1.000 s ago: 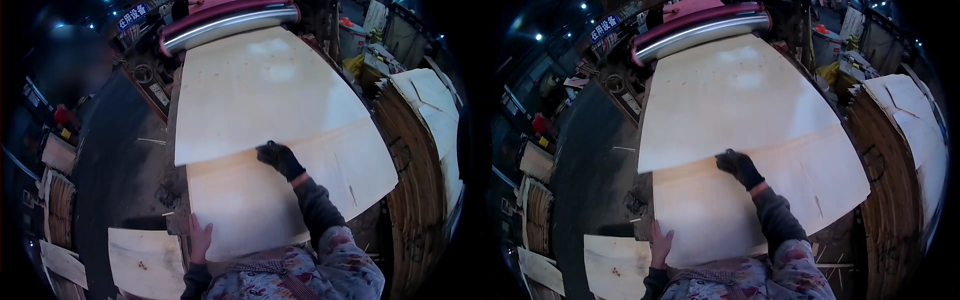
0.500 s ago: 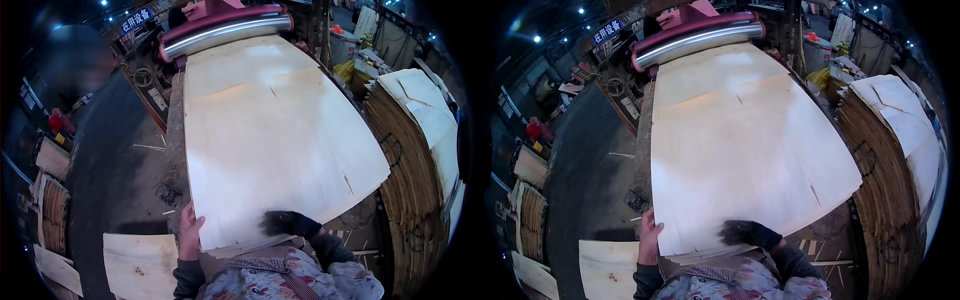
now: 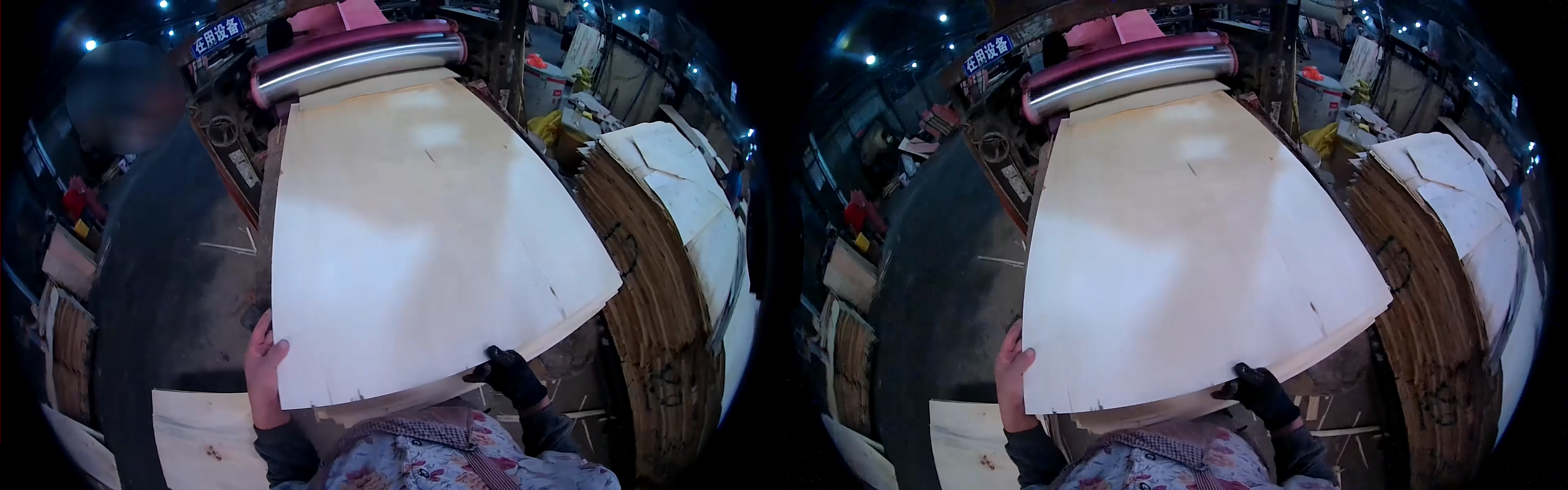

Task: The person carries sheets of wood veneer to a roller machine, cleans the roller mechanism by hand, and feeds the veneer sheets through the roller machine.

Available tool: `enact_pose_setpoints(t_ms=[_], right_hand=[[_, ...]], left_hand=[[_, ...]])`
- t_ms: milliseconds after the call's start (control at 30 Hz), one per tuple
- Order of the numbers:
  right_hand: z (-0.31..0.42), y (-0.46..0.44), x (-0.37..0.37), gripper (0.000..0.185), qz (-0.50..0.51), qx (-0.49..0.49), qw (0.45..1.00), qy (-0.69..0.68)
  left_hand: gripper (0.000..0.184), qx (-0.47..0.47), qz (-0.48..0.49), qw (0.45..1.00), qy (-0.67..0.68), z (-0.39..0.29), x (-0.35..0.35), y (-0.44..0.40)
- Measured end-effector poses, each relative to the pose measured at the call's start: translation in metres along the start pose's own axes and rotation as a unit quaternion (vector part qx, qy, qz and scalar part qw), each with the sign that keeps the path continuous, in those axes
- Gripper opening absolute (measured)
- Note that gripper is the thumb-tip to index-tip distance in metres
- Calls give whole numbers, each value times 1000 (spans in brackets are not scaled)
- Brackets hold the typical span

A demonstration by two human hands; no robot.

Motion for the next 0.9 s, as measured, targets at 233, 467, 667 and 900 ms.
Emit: enact_pose_setpoints(t_ms=[233,467,667,900], right_hand=[[-106,-99,42,29,14,35,935,-351],[-116,-259,22,32,46,-77,690,-718],[-111,-316,24,29,37,-29,632,-774],[-41,-152,87,50,218,3,671,-709]], left_hand=[[62,-68,-66,981,-171,112,-106,1],[71,-161,-104,802,-565,161,-74,24],[64,-157,-101,876,-445,174,-100,26],[58,-141,-46,983,-104,139,-73,21]])
Point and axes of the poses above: each hand's wrist, its own y-axis away from the middle knuckle, its own x-axis out of the palm, z = x × y, the point moved 10 cm from there along -y, towards the middle knuckle, and after that the axes turned 12 degrees about z, right-handed, at the moved point
